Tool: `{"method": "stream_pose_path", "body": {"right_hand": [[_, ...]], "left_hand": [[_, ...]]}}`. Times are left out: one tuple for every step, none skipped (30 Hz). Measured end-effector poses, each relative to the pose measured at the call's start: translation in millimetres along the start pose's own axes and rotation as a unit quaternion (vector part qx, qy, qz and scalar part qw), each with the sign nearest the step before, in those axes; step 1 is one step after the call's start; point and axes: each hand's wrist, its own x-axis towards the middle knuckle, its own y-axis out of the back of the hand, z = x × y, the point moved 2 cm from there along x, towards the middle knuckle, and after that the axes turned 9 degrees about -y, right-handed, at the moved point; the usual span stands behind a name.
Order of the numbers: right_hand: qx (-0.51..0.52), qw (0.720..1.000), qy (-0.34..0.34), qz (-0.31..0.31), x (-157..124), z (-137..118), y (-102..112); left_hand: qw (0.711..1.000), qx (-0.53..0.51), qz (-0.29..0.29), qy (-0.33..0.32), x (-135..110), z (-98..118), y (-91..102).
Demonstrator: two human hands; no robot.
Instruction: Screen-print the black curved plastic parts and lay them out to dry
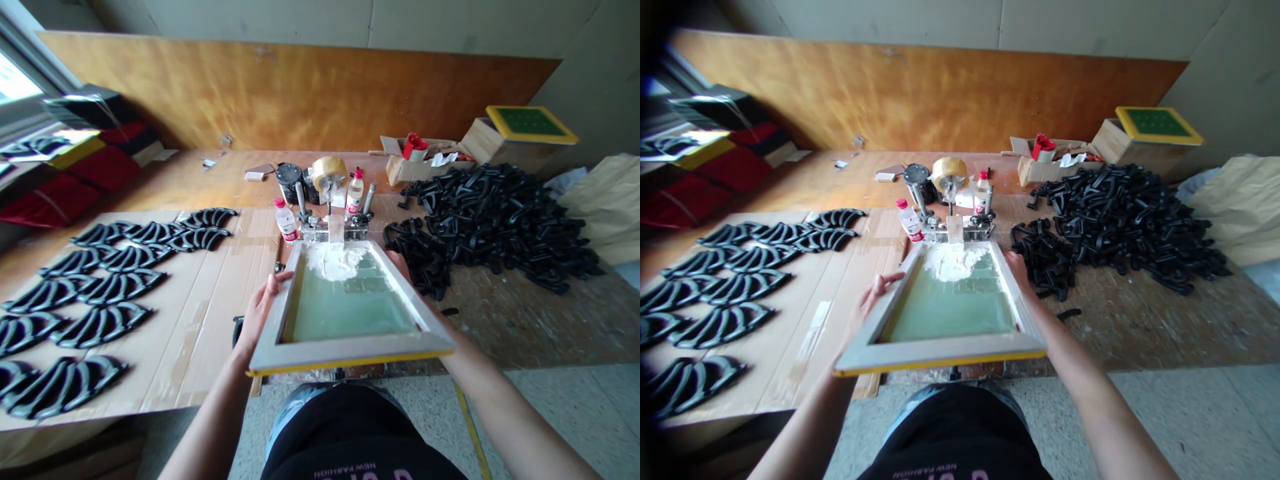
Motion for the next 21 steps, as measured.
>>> {"method": "stream_pose_path", "body": {"right_hand": [[0.033, 0.998, -0.045, -0.04, 7.0, 9.9, -8.0], [0.089, 0.986, -0.1, -0.098, 15.6, 15.2, -16.7], [0.159, 0.962, -0.152, -0.165, 25.3, 14.9, -25.5], [0.229, 0.928, -0.189, -0.224, 35.8, 9.1, -33.4], [0.29, 0.895, -0.204, -0.272, 46.5, -1.0, -40.2], [0.334, 0.87, -0.193, -0.307, 56.7, -13.9, -45.4], [0.361, 0.853, -0.171, -0.336, 65.1, -27.5, -49.3], [0.371, 0.841, -0.147, -0.365, 70.7, -40.4, -52.0], [0.368, 0.832, -0.125, -0.395, 73.0, -51.7, -53.3], [0.355, 0.827, -0.107, -0.423, 72.1, -60.7, -52.9], [0.339, 0.824, -0.091, -0.445, 68.5, -67.3, -50.3], [0.324, 0.824, -0.077, -0.458, 62.9, -71.6, -45.3], [0.316, 0.826, -0.063, -0.463, 56.2, -73.7, -38.0], [0.316, 0.827, -0.047, -0.462, 49.4, -73.9, -29.0], [0.327, 0.826, -0.026, -0.458, 43.2, -72.7, -18.9], [0.347, 0.822, 0.001, -0.452, 38.4, -70.2, -8.7], [0.374, 0.813, 0.033, -0.445, 35.5, -66.8, 0.6], [0.403, 0.801, 0.065, -0.438, 34.6, -62.8, 8.2], [0.431, 0.785, 0.093, -0.435, 35.4, -58.8, 13.2], [0.452, 0.77, 0.109, -0.437, 37.6, -55.3, 15.5], [0.465, 0.759, 0.11, -0.442, 40.5, -52.8, 15.2]], "left_hand": [[0.999, 0.005, -0.01, 0.03, -7.1, -16.0, 1.7], [0.998, 0.01, -0.017, 0.054, -12.8, -32.0, 2.3], [0.997, 0.012, -0.023, 0.073, -17.0, -47.5, 1.6], [0.996, 0.017, -0.027, 0.086, -19.7, -61.7, 0.1], [0.995, 0.026, -0.029, 0.094, -21.0, -74.3, -1.8], [0.994, 0.041, -0.027, 0.099, -21.3, -85.0, -3.8], [0.993, 0.057, -0.024, 0.1, -20.9, -93.6, -5.5], [0.993, 0.07, -0.017, 0.096, -20.2, -100.1, -6.8], [0.993, 0.077, -0.011, 0.091, -19.5, -104.7, -7.9], [0.993, 0.078, -0.008, 0.086, -18.9, -107.8, -8.6], [0.993, 0.078, -0.008, 0.084, -18.8, -109.9, -9.1], [0.994, 0.078, -0.01, 0.083, -18.9, -111.3, -9.4], [0.993, 0.08, -0.013, 0.083, -19.3, -112.3, -9.5], [0.993, 0.084, -0.015, 0.085, -19.9, -113.1, -9.6], [0.992, 0.089, -0.014, 0.087, -20.4, -113.7, -9.6], [0.992, 0.092, -0.012, 0.087, -20.9, -114.1, -9.7], [0.992, 0.092, -0.008, 0.085, -21.2, -114.2, -9.9], [0.992, 0.089, -0.006, 0.084, -21.3, -114.0, -10.2], [0.993, 0.086, -0.006, 0.084, -21.3, -113.4, -10.5], [0.993, 0.081, -0.008, 0.085, -21.3, -112.4, -10.8], [0.993, 0.075, -0.012, 0.086, -21.3, -111.0, -10.9]]}}
